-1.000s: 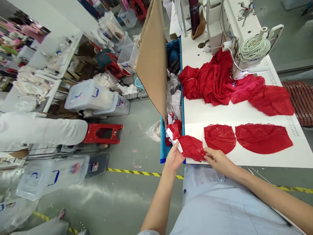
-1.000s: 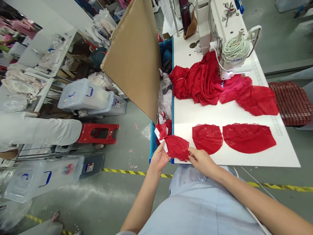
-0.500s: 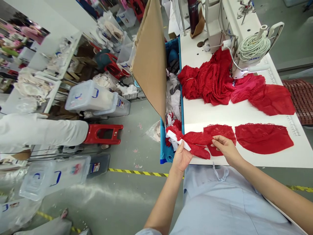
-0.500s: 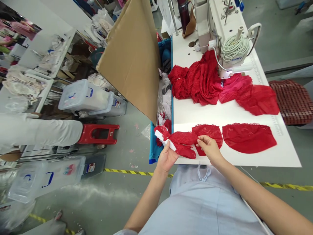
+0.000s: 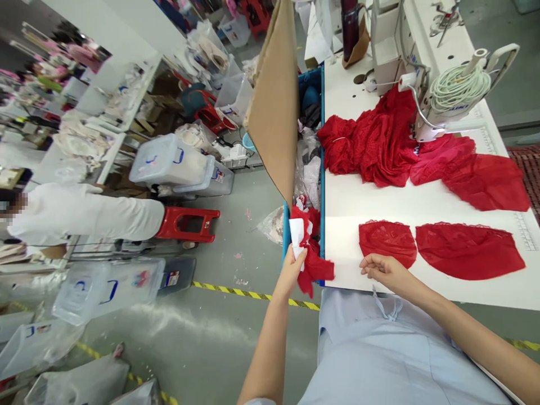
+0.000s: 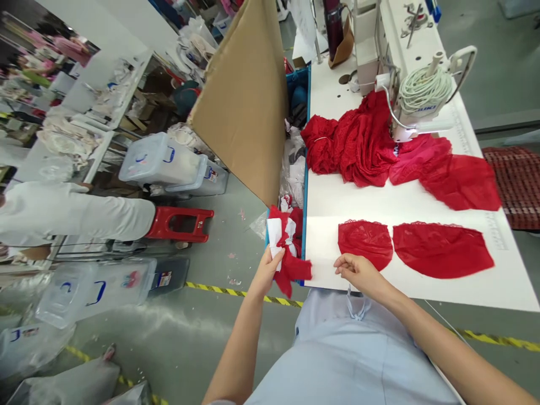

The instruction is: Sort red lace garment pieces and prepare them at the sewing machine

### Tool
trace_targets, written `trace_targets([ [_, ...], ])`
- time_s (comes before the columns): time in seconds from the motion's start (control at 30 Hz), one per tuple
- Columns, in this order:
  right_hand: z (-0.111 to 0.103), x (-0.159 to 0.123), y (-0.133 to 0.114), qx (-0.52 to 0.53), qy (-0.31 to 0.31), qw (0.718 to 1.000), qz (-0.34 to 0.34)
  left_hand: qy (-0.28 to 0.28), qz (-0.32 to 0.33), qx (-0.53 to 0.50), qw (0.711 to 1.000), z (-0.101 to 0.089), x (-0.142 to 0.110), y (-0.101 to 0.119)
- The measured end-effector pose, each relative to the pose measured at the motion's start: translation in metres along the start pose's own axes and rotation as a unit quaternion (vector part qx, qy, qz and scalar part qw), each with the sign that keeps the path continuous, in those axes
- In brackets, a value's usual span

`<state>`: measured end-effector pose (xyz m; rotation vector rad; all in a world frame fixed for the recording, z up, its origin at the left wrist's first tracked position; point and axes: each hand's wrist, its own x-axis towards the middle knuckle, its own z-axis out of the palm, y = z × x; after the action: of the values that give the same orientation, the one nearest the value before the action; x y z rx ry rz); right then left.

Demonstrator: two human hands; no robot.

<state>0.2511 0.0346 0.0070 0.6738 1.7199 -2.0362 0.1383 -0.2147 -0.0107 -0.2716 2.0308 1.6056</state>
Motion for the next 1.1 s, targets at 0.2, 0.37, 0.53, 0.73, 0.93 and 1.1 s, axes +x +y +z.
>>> trace_targets([
  [0.2,-0.017,-0.005,-0.014,-0.075,0.009,0.997,-0.029,0.003,0.032,0.297,0.954,-0.005,0.028,-0.016],
  [0.37,-0.025,-0.01,-0.03,-0.104,0.044,0.993,-0.029,-0.008,0.061,0.332,0.941,0.037,0.059,-0.034],
  [0.53,-0.03,-0.014,-0.029,-0.129,0.078,0.989,-0.007,0.065,0.065,0.379,0.921,0.033,0.069,-0.039],
  [0.73,-0.028,-0.012,-0.026,-0.122,0.089,0.988,-0.011,0.109,0.021,0.436,0.893,0.039,0.079,-0.042],
  [0.93,-0.028,-0.014,-0.03,-0.124,0.092,0.988,-0.004,-0.025,0.065,0.446,0.892,0.038,0.077,-0.045],
  [1.1,-0.024,-0.013,-0.028,-0.135,0.089,0.987,0.01,0.047,0.049,0.454,0.888,0.022,0.092,-0.034],
])
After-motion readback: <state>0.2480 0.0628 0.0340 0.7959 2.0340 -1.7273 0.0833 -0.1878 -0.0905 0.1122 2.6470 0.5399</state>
